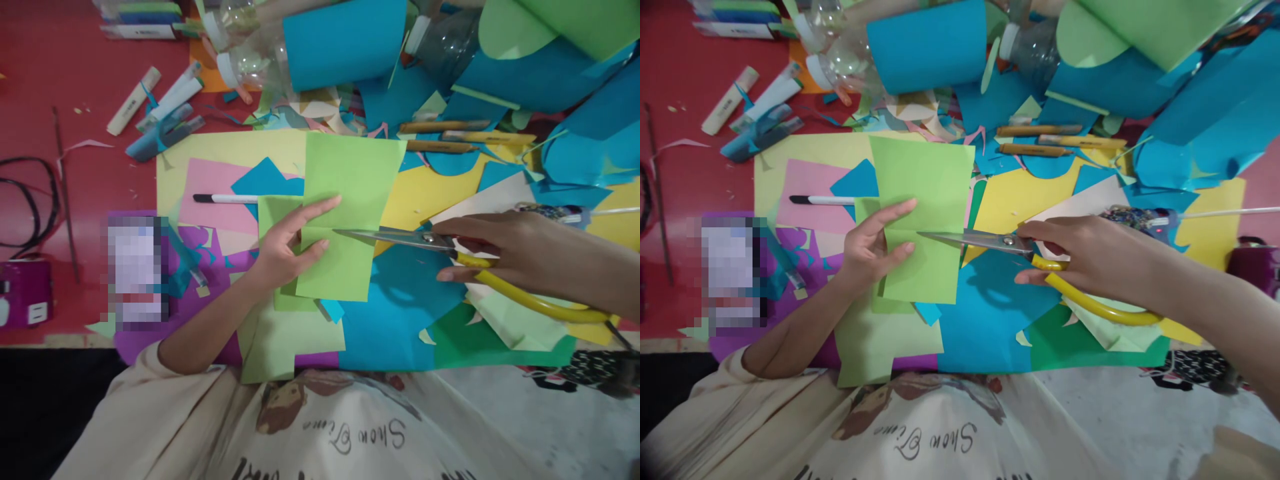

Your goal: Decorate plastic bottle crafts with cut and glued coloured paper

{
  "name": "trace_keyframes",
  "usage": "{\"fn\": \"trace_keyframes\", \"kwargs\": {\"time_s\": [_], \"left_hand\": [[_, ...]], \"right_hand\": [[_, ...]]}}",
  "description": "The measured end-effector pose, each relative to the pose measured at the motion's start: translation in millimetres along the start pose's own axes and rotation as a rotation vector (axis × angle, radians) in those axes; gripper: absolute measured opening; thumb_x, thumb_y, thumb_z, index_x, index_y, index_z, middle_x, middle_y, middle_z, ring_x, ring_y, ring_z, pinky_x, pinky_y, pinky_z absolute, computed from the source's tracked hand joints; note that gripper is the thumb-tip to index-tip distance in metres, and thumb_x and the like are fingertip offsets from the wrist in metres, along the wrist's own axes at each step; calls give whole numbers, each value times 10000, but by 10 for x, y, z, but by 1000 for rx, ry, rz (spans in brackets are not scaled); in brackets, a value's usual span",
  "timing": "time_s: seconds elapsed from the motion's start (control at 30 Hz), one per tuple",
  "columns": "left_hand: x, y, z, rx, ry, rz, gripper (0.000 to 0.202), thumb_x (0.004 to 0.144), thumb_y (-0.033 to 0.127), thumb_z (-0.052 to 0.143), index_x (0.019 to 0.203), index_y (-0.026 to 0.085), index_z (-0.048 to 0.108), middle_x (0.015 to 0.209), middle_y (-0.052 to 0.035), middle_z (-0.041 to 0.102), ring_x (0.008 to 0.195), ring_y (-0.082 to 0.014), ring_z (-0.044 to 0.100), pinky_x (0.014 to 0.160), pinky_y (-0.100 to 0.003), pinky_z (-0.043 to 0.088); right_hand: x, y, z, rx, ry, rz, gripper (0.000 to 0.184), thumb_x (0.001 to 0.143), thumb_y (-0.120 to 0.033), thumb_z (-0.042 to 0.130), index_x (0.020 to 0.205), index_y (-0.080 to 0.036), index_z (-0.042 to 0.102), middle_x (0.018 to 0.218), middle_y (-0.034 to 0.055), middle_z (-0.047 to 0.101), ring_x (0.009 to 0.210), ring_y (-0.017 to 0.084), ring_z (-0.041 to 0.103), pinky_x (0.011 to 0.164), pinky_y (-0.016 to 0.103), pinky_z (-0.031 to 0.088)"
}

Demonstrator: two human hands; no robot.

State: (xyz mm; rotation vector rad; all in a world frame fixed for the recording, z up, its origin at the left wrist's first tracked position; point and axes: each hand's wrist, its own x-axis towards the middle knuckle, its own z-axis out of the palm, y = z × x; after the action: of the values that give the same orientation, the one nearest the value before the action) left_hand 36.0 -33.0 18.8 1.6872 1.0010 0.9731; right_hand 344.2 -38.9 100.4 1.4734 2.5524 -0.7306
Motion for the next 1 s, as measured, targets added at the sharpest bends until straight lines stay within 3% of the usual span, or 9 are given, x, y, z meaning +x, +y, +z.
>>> {"fn": "trace_keyframes", "kwargs": {"time_s": [0.2,0.53,0.6,0.73,1.0], "left_hand": [[6,-8,6,-14,-16,11,495,864,445,665,1340,347,574,1377,-29,611,1164,-268,624,875,-364,595],[-3,-34,10,-67,-61,19,521,874,435,661,1372,335,541,1428,-24,568,1259,-270,576,968,-367,564],[2,-34,11,-48,-60,15,529,870,467,656,1367,320,548,1428,-34,566,1254,-282,576,976,-395,563],[12,-15,12,-34,-62,12,526,877,489,640,1367,321,548,1413,-33,579,1228,-295,589,941,-428,581],[15,-16,22,-57,-93,39,499,883,455,645,1360,344,549,1392,-13,599,1238,-297,587,943,-438,583]], "right_hand": [[-39,36,17,-104,84,-86,793,865,-784,210,1017,-178,699,502,-4,507,354,145,514,363,238,340],[-25,10,-13,-235,192,-193,758,908,-722,154,769,-180,666,432,-17,475,283,126,473,321,227,323],[-37,-4,-20,-240,160,-168,781,898,-736,126,836,-182,673,467,-1,536,312,154,527,325,246,353],[-72,-47,-19,-245,107,-134,779,908,-725,112,992,-179,660,728,88,719,482,226,676,392,308,463],[-83,-75,1,-229,111,-114,781,895,-744,124,997,-193,668,564,30,631,398,221,618,353,295,409]]}}
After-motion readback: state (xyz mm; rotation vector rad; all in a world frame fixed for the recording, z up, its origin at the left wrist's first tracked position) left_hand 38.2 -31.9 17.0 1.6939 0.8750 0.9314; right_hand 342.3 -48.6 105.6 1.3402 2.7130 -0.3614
